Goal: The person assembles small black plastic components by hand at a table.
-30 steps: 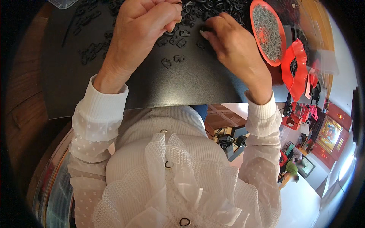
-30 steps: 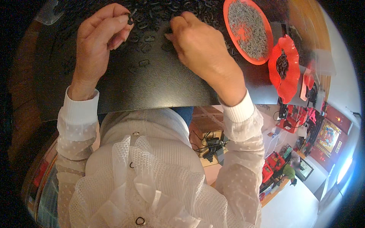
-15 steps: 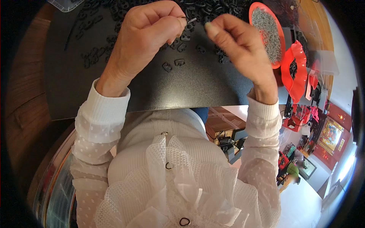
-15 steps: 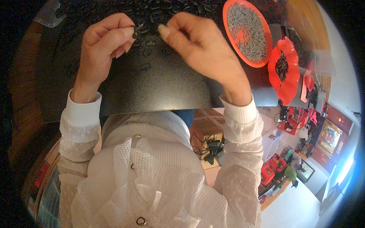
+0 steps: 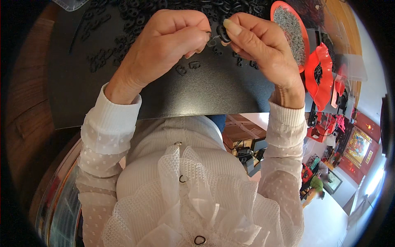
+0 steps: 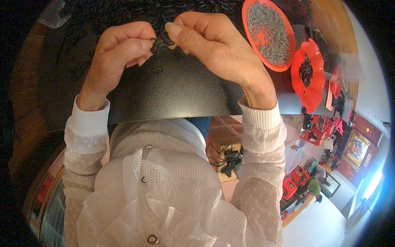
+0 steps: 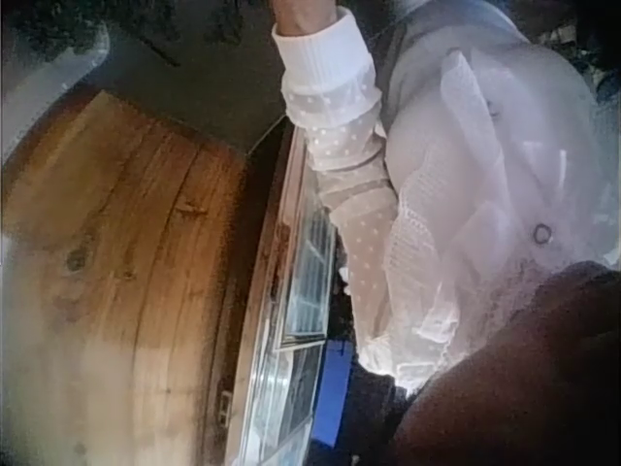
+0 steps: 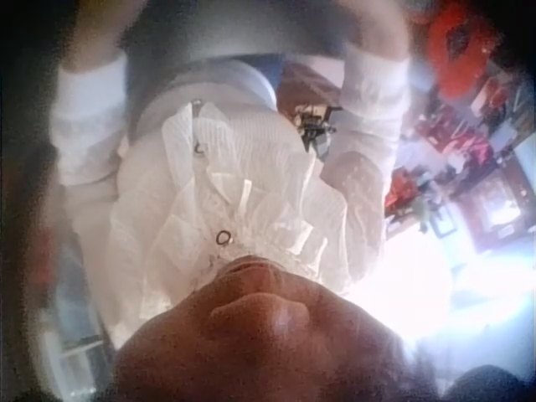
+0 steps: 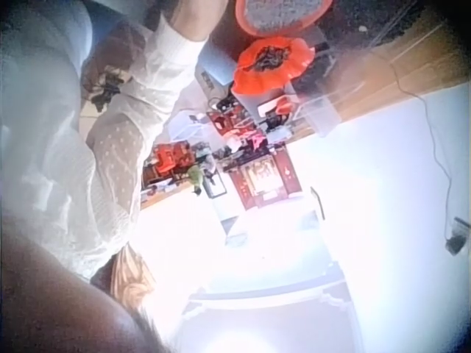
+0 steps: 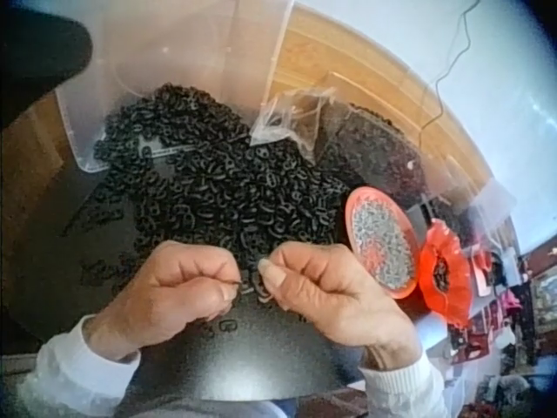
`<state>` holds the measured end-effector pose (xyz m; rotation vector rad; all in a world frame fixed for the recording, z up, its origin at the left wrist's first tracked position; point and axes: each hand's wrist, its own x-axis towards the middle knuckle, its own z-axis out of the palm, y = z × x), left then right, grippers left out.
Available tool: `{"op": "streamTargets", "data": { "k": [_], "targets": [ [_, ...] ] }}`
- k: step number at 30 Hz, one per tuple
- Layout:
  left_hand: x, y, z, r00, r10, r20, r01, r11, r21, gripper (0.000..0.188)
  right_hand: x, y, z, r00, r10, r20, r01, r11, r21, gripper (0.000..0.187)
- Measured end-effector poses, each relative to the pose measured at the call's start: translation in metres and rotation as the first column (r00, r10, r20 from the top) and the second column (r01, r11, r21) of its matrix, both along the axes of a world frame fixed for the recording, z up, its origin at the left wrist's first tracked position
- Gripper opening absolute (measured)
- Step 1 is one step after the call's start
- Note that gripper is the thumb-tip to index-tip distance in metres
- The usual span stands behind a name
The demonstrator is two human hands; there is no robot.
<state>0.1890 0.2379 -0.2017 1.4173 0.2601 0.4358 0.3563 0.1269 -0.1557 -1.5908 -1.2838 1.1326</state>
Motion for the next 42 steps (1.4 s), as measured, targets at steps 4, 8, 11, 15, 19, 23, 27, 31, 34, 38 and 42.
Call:
{"op": "streamTargets", "data": {
  "k": [4,8,11,15,19,23,27,31,34,38,42],
  "targets": [
    [-0.006,0.006,-0.005,0.997,-0.055,-0.046,0.058,0.997,0.058,0.016,-0.003,0.002,-0.005,0.999,0.026,0.033,-0.028,0.998,0.059,0.029],
    [-0.008,0.011,-0.011,0.995,-0.091,-0.035,0.093,0.991,0.092,0.014,-0.006,0.006,-0.010,0.997,0.037,0.060,-0.041,0.997,0.061,0.029],
    [-0.006,0.011,-0.019,0.997,-0.073,0.015,0.071,0.994,0.088,0.014,-0.010,0.009,-0.014,0.997,0.028,0.066,-0.034,0.996,0.082,0.030],
    [-0.005,0.010,-0.017,0.998,-0.053,-0.033,0.054,0.998,0.039,0.016,-0.010,0.010,-0.017,0.998,-0.023,0.060,0.019,0.998,0.061,0.030],
    [-0.007,0.016,-0.014,0.995,-0.079,-0.065,0.081,0.996,0.022,0.018,-0.009,0.016,-0.017,0.998,-0.018,0.056,0.015,0.998,0.060,0.030],
    [-0.008,0.022,-0.005,0.986,-0.005,-0.168,-0.007,0.998,-0.068,0.019,-0.016,0.026,-0.008,0.997,-0.016,0.071,0.011,0.998,0.065,0.031],
    [-0.008,0.028,0.004,0.995,0.033,-0.096,-0.044,0.992,-0.121,0.017,-0.027,0.031,-0.007,0.714,-0.156,0.683,-0.140,0.924,0.357,0.027],
    [-0.011,0.030,0.013,0.994,-0.012,-0.109,-0.015,0.970,-0.244,0.017,-0.041,0.028,-0.003,0.582,-0.240,0.777,-0.190,0.889,0.417,0.036],
    [-0.012,0.030,0.016,0.995,0.016,-0.103,-0.037,0.977,-0.209,0.018,-0.036,0.034,-0.002,0.561,-0.223,0.798,-0.272,0.860,0.431,0.037],
    [-0.012,0.032,0.019,0.994,-0.027,-0.105,0.000,0.970,-0.243,0.020,-0.037,0.031,0.009,0.508,-0.147,0.849,-0.353,0.864,0.360,0.033],
    [-0.010,0.032,0.023,0.983,-0.070,-0.168,0.045,0.988,-0.150,0.021,-0.034,0.028,0.011,0.501,-0.112,0.858,-0.371,0.868,0.330,0.033]
  ]
}}
